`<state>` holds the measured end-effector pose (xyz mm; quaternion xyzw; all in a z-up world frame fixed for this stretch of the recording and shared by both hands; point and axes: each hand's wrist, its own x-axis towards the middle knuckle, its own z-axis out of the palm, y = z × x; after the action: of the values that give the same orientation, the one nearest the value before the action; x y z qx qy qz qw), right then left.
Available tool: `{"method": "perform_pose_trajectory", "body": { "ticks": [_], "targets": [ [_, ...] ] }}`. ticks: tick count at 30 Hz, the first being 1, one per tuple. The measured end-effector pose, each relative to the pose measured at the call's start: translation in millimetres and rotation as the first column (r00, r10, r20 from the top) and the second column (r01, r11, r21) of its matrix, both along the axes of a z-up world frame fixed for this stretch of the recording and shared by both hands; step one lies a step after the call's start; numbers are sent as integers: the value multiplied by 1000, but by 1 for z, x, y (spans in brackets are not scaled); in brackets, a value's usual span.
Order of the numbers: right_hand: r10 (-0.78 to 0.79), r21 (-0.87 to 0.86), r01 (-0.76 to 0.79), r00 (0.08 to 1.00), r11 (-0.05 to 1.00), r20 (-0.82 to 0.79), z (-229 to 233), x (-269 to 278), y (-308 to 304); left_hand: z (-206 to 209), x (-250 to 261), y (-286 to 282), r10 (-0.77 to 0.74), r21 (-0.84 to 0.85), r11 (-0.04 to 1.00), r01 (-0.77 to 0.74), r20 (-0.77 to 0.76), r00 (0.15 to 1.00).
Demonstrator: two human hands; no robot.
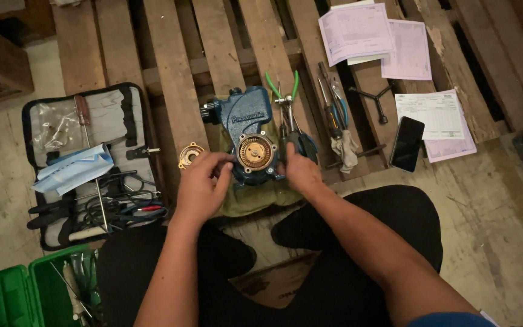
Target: The person is disassembling a blue water pump on a wooden pallet, using pliers and other tools to remove internal components for inspection.
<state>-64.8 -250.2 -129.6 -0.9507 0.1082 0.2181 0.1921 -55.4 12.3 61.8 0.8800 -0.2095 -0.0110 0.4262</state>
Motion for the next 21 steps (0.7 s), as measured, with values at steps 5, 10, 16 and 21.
{"method": "perform_pose_trajectory", "body": {
  "ticks": [5, 10, 16, 21],
  "targets": [
    [-124, 190, 112, 991, 975, 52, 49, -8, 11, 1, 0, 0, 3, 3, 1000, -3, -18, 1000],
    [-164, 291, 114, 975, 950, 152, 58, -17, 8, 1, 3, -1, 22, 8, 1000, -22, -30, 999],
    [-182, 307, 94, 945, 947, 272, 44, -24, -1, 1, 3, -2, -4, 13, 1000, 5, -41, 999],
    [-42, 275, -36, 961, 961, 272, 64, -25, -9, 1, 4, -1, -5, 4, 1000, 6, -35, 999]
  ]
}}
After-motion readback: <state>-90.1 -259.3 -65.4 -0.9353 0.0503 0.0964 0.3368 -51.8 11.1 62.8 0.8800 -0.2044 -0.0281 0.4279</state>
